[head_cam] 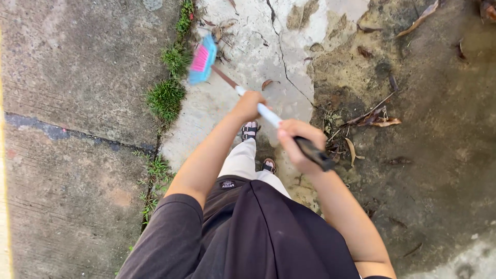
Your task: Sweeping dirt and dry leaves off a concrete floor using a broom.
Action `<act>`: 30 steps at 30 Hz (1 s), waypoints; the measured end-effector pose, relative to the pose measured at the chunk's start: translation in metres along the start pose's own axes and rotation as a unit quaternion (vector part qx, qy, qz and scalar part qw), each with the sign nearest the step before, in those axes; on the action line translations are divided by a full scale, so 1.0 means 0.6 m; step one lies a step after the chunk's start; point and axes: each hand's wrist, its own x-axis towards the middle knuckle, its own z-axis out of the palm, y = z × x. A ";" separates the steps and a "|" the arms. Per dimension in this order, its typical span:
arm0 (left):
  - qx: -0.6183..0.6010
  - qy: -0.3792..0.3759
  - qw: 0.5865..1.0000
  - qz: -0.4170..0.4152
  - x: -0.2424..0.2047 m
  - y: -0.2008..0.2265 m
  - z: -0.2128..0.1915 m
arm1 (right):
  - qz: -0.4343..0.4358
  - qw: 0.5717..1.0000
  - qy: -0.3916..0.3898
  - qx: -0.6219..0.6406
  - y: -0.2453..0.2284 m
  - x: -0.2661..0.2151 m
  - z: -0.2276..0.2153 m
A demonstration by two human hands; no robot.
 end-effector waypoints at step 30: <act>0.037 0.062 0.996 0.052 0.045 -0.127 -0.151 | 0.009 0.996 -0.040 0.076 0.028 0.139 0.100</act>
